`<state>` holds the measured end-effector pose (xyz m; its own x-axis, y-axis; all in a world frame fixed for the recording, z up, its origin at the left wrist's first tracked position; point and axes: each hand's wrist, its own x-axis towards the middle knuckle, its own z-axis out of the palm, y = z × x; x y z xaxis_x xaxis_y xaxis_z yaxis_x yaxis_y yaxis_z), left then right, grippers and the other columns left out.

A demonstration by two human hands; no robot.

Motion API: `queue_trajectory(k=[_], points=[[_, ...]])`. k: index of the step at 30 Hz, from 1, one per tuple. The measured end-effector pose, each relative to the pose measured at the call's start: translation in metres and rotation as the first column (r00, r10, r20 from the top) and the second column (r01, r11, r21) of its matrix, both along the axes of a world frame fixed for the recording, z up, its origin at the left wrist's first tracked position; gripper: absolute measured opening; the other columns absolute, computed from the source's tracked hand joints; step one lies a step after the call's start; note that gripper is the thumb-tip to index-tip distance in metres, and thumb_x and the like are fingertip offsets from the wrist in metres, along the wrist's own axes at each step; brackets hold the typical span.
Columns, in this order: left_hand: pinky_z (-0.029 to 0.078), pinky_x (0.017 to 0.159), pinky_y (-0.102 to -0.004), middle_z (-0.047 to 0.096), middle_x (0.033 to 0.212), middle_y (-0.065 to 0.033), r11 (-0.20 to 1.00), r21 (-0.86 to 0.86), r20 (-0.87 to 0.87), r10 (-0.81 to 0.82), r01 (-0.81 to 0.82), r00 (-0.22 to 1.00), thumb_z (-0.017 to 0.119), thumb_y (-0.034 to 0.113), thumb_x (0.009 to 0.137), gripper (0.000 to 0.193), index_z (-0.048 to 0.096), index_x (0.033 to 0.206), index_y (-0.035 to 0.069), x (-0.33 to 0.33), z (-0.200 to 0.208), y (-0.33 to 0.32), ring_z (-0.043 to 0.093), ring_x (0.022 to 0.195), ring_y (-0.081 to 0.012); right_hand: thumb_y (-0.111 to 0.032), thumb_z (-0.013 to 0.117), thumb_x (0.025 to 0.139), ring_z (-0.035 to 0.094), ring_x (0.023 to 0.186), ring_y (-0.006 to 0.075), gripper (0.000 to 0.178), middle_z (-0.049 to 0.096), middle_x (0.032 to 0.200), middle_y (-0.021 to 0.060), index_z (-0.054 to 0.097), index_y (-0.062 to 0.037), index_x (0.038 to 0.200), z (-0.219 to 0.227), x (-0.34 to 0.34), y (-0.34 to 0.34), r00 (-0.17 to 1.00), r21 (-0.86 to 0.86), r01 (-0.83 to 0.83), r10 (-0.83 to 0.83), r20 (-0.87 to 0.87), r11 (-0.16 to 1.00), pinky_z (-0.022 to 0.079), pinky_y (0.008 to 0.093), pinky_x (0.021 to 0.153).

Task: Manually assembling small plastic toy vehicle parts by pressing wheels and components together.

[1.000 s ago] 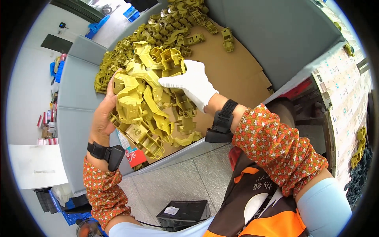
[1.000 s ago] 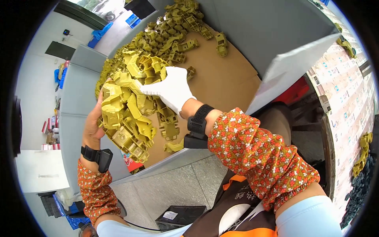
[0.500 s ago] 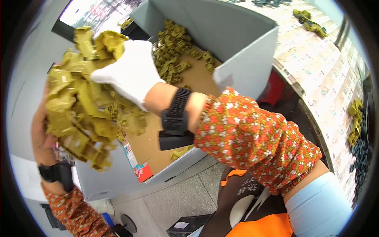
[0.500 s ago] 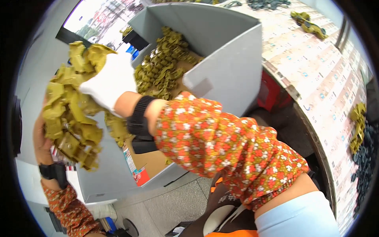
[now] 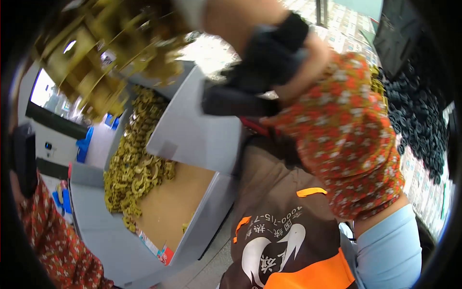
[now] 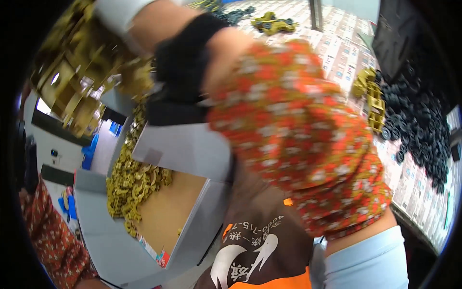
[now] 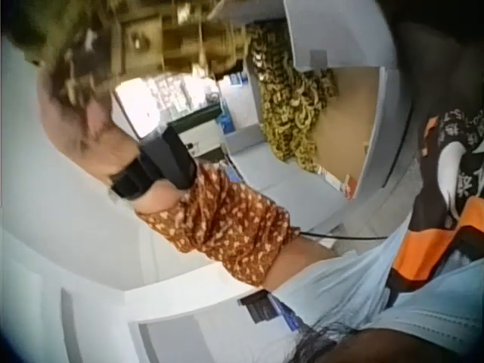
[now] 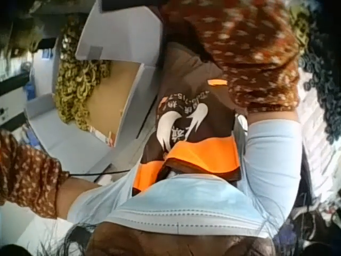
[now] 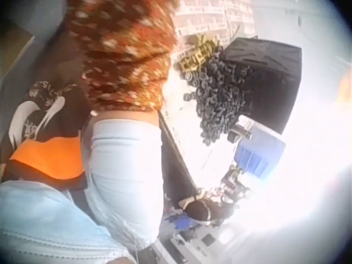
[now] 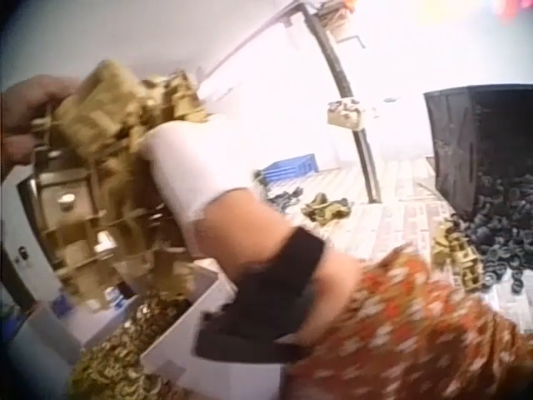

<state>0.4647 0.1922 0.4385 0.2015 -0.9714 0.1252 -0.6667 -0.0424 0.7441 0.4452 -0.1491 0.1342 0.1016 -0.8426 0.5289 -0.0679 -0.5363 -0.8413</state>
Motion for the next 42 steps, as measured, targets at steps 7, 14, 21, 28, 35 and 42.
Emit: queue_trajectory(k=[7,14,21,28,35,42], points=[[0.062,0.086,-0.0399,0.069,0.127,-0.0117,0.867,0.249,-0.593,-0.216,0.432,0.775,0.077,0.02,0.089,0.058,0.054,0.138,-0.002,-0.21,-0.135,-0.302,0.071,0.105,-0.0206,-0.019,0.064,0.094,0.066,0.086,0.0176,0.024,0.071,0.095,0.012,0.069,-0.0015,0.109,-0.154,-0.495,-0.012,0.904,-0.144,0.39,-0.408,-0.131,0.91,0.053,0.0353,0.077],[0.061,0.085,-0.0368,0.057,0.133,-0.0125,0.673,0.174,-0.557,-0.535,0.719,0.635,0.075,0.014,0.088,0.091,0.023,0.163,0.015,-0.35,-0.316,-0.389,0.065,0.108,-0.0194,-0.028,0.086,0.076,0.073,0.084,0.0307,0.043,0.076,0.093,0.0232,0.075,0.0057,0.101,-0.121,-0.543,0.007,0.864,0.197,0.483,-0.501,0.05,0.853,0.056,0.0371,0.075],[0.06,0.08,-0.0399,0.063,0.125,-0.0151,0.808,0.185,-0.752,-0.25,0.559,0.609,0.072,0.016,0.094,0.081,0.028,0.162,0.02,-0.317,-0.417,-0.456,0.068,0.097,-0.0235,-0.042,0.075,0.083,0.063,0.121,0.0435,0.081,0.066,0.13,0.0287,0.05,0.0037,0.145,-0.095,-0.574,0.003,0.754,0.132,0.534,-0.399,-0.521,0.835,0.052,0.0421,0.102],[0.062,0.078,-0.0394,0.073,0.107,-0.0134,0.878,0.054,-0.925,-0.135,0.476,0.354,0.05,0.018,0.105,0.03,0.062,0.127,0.001,-0.315,-0.487,-0.477,0.073,0.088,-0.0241,-0.02,0.069,0.091,0.073,0.098,0.0328,0.056,0.071,0.124,0.0189,0.056,-0.011,0.145,-0.1,-0.642,0.037,0.776,0.074,0.51,-0.421,-0.468,0.857,0.057,0.0362,0.089],[0.05,0.076,-0.0338,0.068,0.123,-0.0047,0.994,0.07,-0.479,-0.041,0.085,0.877,0.064,0.026,0.099,0.037,0.064,0.135,0.021,-0.278,-0.462,-0.459,0.062,0.102,-0.0169,-0.009,0.071,0.092,0.07,0.088,0.0152,0.035,0.073,0.113,0.0102,0.07,-0.0029,0.126,-0.108,-0.736,0.132,0.738,0.116,0.66,-0.612,-0.283,0.742,0.057,0.0284,0.081],[0.047,0.092,-0.0317,0.064,0.132,0.0007,0.996,-0.033,-0.57,-0.082,0.077,0.818,0.06,0.022,0.101,0.031,0.063,0.132,0.017,-0.282,-0.402,-0.413,0.057,0.108,-0.0117,-0.011,0.069,0.092,0.072,0.092,0.0261,0.014,0.075,0.099,0.0139,0.076,-0.005,0.103,-0.143,-0.8,0.219,0.441,0.095,0.847,-0.594,-0.673,0.523,0.056,0.0336,0.084]])
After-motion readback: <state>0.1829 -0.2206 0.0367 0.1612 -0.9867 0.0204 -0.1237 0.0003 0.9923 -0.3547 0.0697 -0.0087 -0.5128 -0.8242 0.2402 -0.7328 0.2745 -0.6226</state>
